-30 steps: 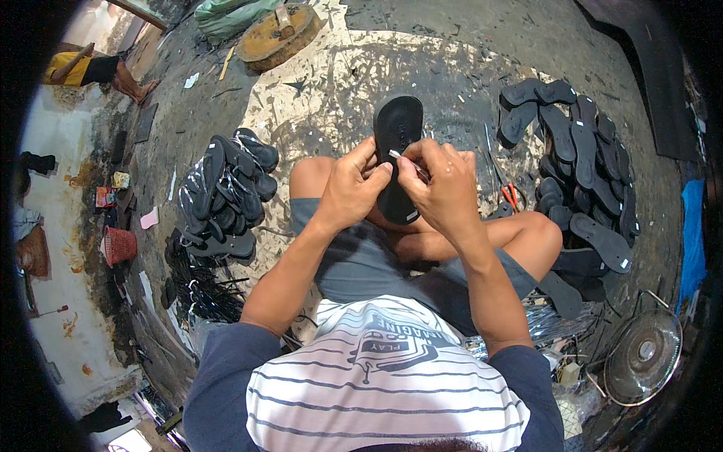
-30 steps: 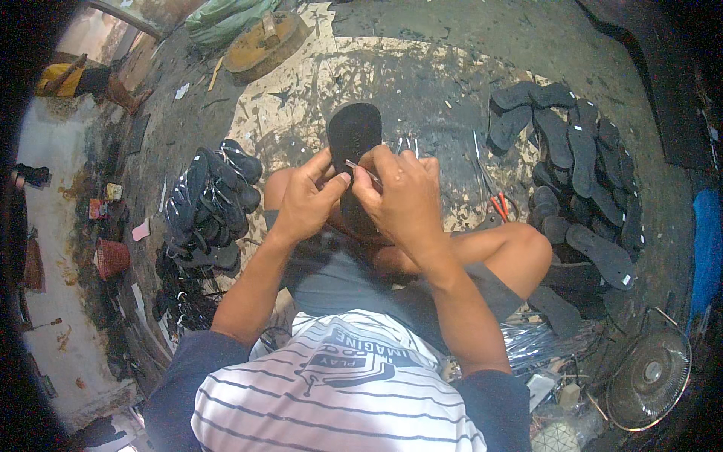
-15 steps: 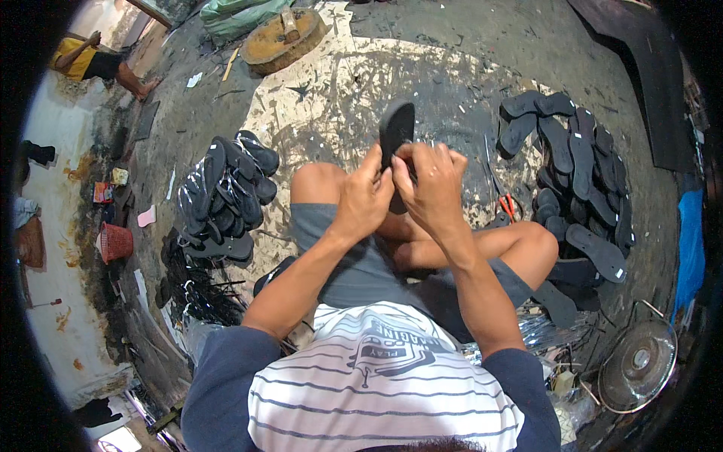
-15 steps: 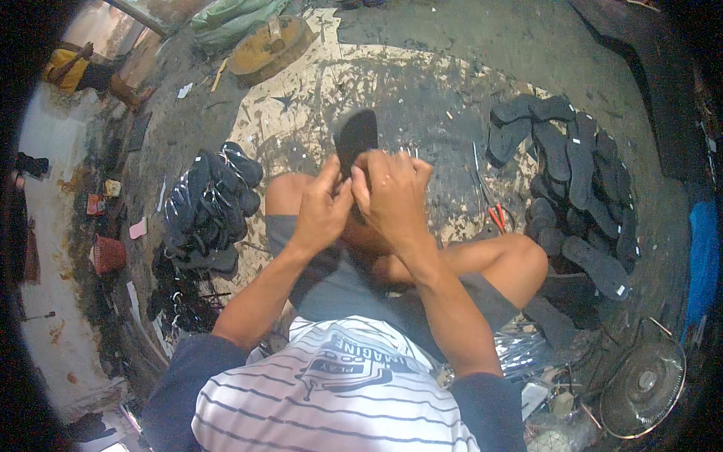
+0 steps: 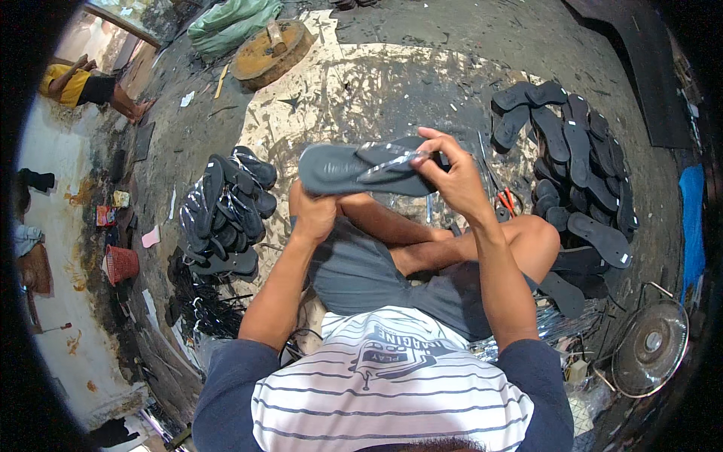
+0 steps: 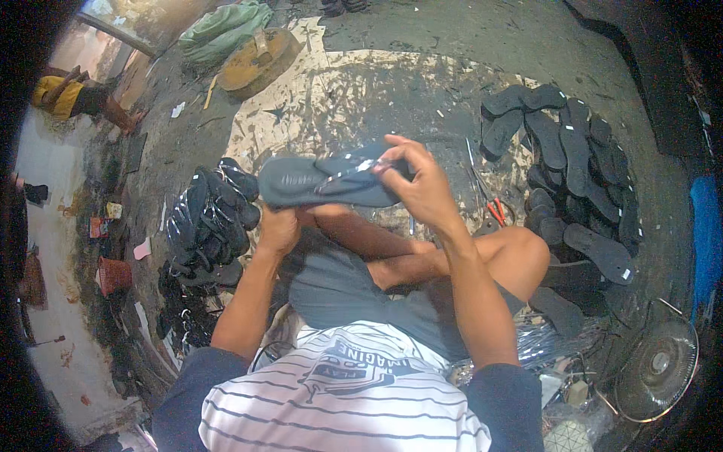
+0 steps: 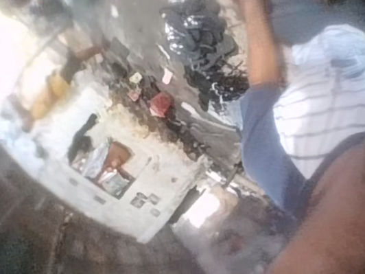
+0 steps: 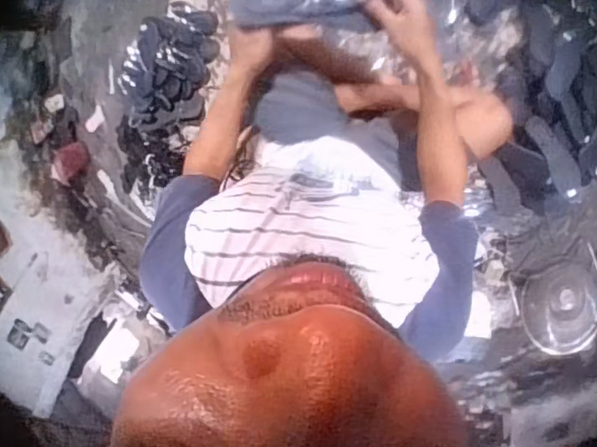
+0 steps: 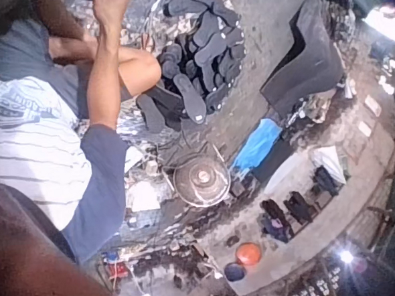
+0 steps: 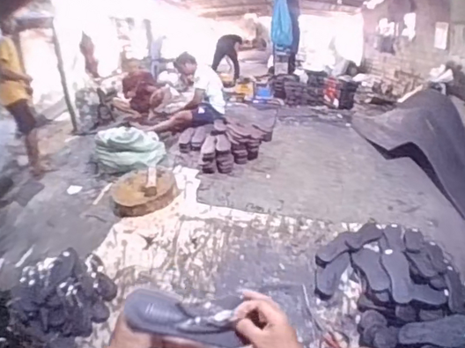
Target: The person sits on the floor and assembles black sandals by inserting white straps into the sole. They use scissors to cut the straps to length and then press them into place on each sandal.
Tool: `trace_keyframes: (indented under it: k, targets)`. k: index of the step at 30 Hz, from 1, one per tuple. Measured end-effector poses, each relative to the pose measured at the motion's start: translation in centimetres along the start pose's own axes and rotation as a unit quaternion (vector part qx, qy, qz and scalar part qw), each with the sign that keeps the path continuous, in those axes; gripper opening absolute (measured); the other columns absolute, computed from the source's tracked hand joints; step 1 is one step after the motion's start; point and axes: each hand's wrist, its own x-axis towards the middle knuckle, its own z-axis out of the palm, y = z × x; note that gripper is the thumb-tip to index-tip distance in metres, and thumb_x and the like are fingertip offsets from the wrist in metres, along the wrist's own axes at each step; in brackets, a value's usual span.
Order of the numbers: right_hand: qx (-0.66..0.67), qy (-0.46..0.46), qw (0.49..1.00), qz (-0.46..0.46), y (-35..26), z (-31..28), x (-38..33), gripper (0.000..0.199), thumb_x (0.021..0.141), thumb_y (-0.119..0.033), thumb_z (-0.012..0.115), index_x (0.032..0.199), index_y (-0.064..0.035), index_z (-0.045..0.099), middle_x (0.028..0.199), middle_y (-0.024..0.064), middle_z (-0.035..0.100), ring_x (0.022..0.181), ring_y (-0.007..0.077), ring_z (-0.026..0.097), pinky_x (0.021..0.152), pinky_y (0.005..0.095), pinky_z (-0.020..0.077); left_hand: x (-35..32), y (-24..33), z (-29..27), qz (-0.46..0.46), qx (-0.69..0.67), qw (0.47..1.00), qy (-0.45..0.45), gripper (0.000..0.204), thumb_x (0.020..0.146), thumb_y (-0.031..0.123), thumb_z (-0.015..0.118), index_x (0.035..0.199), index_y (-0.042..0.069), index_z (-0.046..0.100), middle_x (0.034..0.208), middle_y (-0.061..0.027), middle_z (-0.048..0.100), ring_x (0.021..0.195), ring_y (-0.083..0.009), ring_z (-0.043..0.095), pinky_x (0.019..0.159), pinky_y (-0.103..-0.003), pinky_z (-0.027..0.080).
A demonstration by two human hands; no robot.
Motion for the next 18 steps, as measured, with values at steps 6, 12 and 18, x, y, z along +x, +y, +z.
trace_keyframes:
  k: [6,12,18]
  targets:
    - [0.125,-0.032,0.990,0.055,0.5,1.0,-0.1,0.007,0.089,-0.007,0.070,0.092,-0.0052,0.064,0.134,0.0161,0.064,0.126,0.0273,0.057,0.107,0.0401,0.0421,-2.0,1.2,-1.7,0.170,0.312,0.935,0.001,0.057,0.079,0.011,0.081,0.129,-0.001,0.057,0.117,-0.0129,0.068,0.110,-0.0226,0.065,0.099,-0.036,0.051]
    - [-0.108,-0.004,0.994,0.003,3.1,3.6,-0.8,0.016,0.078,-0.007,0.075,0.085,-0.0055,0.061,0.125,0.0180,0.068,0.126,0.0347,0.057,0.106,0.0436,0.0432,-1.2,9.5,-2.8,-0.182,0.119,0.972,-0.084,0.043,0.097,0.024,0.066,0.134,0.004,0.062,0.132,-0.0121,0.064,0.118,-0.0219,0.061,0.105,-0.037,0.046]
    - [-0.087,-0.061,0.994,0.005,4.4,4.3,-0.2,0.034,0.089,-0.025,0.075,0.116,-0.0066,0.066,0.132,0.0183,0.063,0.131,0.0367,0.052,0.111,0.0457,0.0390,-1.8,12.0,-13.6,0.003,0.367,0.922,0.124,0.034,0.099,0.025,0.060,0.127,0.008,0.067,0.125,-0.0055,0.067,0.106,-0.0175,0.060,0.090,-0.037,0.048]
